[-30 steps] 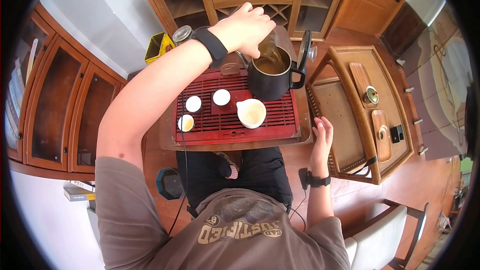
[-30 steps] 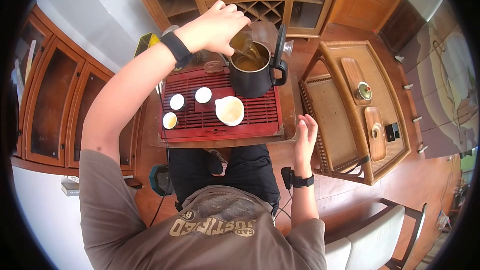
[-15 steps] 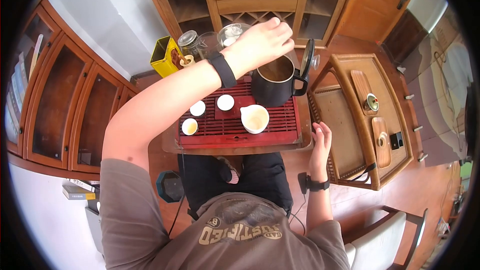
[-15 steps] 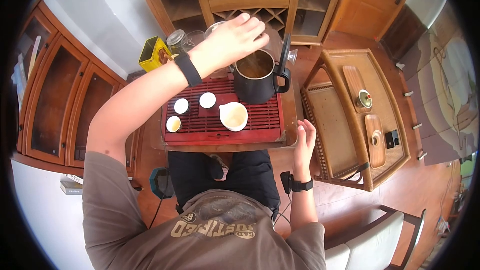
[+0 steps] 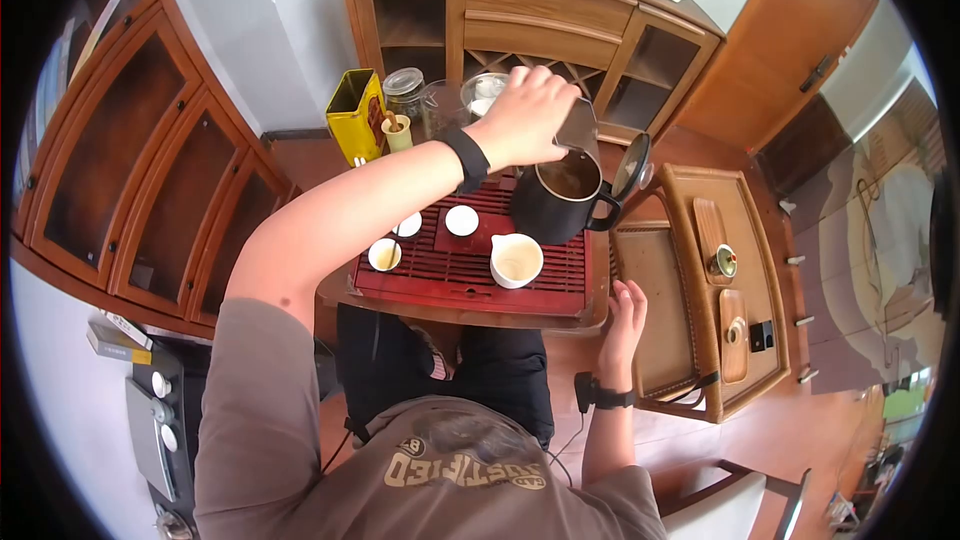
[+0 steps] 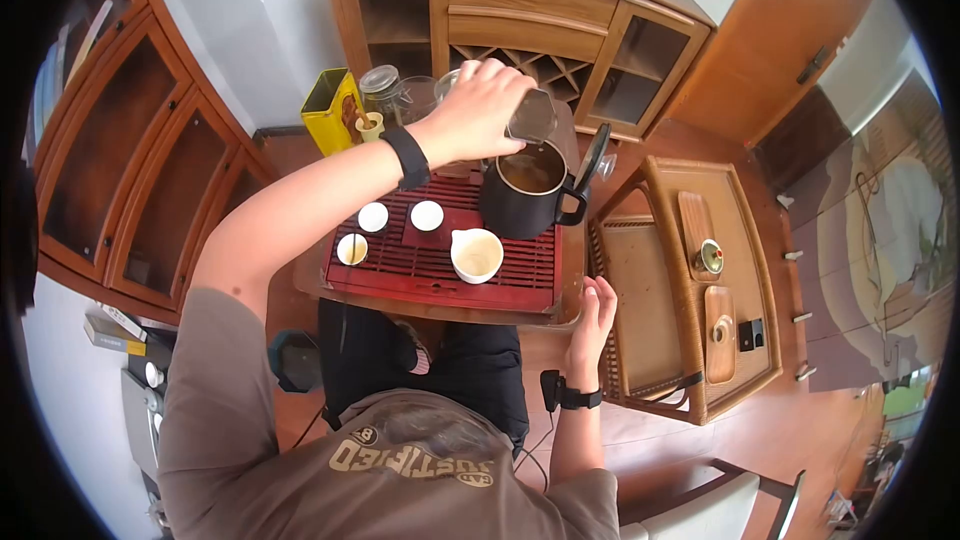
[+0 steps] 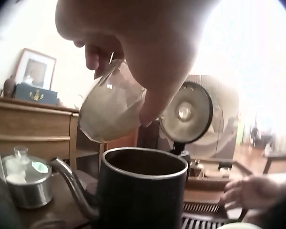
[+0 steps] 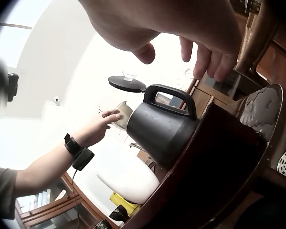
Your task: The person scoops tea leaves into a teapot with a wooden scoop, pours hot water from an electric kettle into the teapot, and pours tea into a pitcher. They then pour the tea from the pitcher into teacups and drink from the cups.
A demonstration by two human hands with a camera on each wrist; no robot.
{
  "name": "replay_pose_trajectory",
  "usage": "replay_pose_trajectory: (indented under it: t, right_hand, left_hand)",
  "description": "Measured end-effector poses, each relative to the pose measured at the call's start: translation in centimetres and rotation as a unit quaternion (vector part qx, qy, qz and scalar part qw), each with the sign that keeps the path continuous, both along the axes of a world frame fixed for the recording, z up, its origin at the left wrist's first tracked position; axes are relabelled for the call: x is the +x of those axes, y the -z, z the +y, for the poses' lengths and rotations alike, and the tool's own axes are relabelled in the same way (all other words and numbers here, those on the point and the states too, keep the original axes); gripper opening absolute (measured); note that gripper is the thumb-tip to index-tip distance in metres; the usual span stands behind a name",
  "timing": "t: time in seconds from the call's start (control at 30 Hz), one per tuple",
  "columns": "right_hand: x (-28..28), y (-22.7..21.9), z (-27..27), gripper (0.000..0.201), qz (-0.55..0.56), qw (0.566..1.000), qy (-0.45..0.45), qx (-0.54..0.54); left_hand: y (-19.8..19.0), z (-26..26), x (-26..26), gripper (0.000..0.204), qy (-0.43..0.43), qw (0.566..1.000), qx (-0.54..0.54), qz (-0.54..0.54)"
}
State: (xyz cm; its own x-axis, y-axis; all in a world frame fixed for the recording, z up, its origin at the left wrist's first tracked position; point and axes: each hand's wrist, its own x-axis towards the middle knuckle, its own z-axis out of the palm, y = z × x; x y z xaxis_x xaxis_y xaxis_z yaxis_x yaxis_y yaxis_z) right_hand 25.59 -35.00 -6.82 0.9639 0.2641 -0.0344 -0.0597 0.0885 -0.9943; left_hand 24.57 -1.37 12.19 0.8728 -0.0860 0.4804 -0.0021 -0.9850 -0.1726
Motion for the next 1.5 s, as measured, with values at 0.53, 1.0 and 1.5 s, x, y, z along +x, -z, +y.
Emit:
replay_pose_trajectory:
  t: [0.53, 1.0, 1.5]
  right_hand:
    - [-0.4, 0.3, 0.9, 0.05, -0.01, 1.0, -0.015, -0.003]
    - [-0.6, -2.3, 1.6, 0.039, -0.029, 0.999, -0.011, -0.01]
    - [9.8, -13.1, 9.3, 0.087, -0.334, 0.934, -0.104, -0.069]
  left_hand:
    - [6.8, 14.2, -12.9, 0.086, -0.154, 0.867, -0.474, 0.001]
    - [14.9, 13.9, -16.3, 0.098, -0.149, 0.861, -0.478, 0.087]
    - [16.3, 11.6, -26.6, 0.06, -0.154, 0.73, -0.651, -0.144]
